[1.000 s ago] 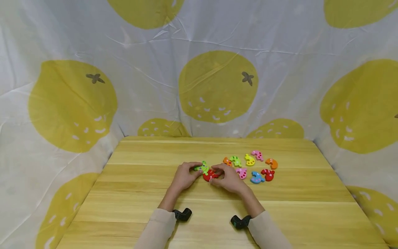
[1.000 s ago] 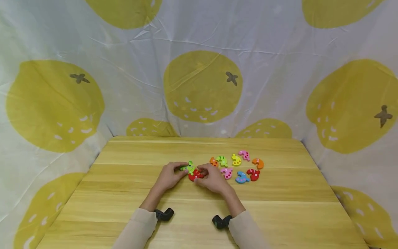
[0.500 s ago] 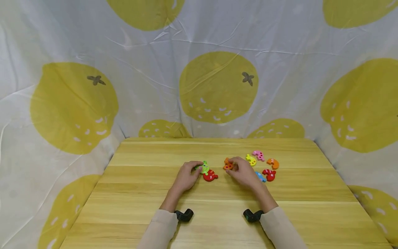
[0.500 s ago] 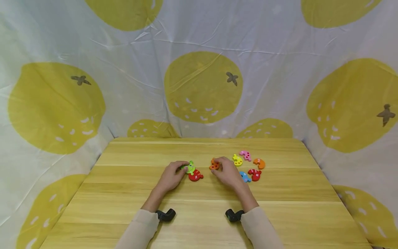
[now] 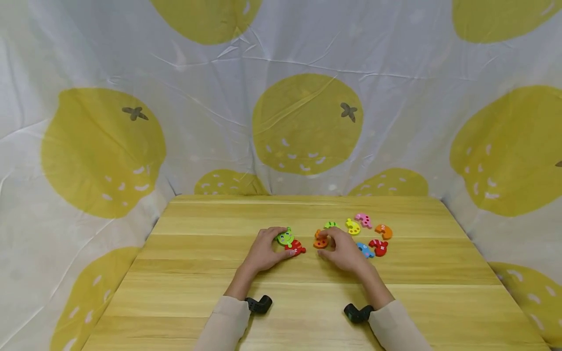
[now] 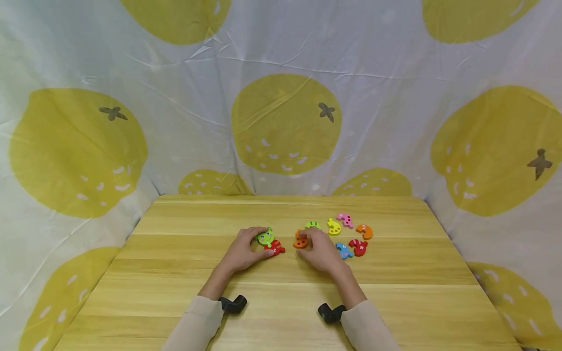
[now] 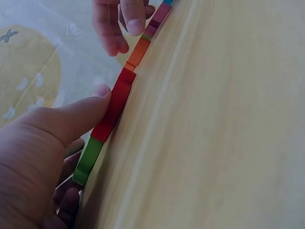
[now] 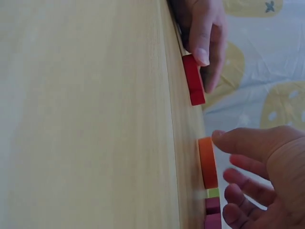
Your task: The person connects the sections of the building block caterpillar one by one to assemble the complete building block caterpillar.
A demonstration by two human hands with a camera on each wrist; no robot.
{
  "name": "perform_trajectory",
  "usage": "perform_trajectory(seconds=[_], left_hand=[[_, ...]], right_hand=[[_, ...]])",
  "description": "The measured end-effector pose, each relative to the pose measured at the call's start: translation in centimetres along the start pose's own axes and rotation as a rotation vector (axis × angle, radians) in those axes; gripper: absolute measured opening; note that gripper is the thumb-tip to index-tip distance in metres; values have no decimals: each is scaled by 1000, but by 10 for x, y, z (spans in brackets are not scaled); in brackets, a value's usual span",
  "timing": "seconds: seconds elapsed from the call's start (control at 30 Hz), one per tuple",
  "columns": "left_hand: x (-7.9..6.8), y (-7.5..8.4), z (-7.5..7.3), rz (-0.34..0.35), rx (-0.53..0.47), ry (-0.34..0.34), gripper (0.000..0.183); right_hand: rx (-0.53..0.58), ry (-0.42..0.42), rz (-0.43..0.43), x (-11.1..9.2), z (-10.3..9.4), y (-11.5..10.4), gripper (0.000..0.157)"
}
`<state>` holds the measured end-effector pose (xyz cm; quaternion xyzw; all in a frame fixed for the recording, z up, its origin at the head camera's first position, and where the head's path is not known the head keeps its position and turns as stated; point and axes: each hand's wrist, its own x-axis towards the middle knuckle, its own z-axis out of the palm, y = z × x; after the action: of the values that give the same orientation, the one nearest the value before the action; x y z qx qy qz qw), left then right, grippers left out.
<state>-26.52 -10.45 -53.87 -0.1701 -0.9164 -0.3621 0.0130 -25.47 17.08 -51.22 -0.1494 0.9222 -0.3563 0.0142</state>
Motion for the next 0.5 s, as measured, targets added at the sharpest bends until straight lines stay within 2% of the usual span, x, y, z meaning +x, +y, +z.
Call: perform_trajectory(seconds=[0.2, 0.33, 0.5], left_hand=[[-1, 2, -3, 25, -10, -21, 70], [0, 1, -3, 24, 9, -42, 74], [-1, -1, -3, 5, 15, -47, 79]], right_hand=[[-62, 10, 3, 8, 5, -2, 66], [-101, -9, 14, 12, 7, -4, 63], [-82, 2, 27, 12, 7, -6, 60]])
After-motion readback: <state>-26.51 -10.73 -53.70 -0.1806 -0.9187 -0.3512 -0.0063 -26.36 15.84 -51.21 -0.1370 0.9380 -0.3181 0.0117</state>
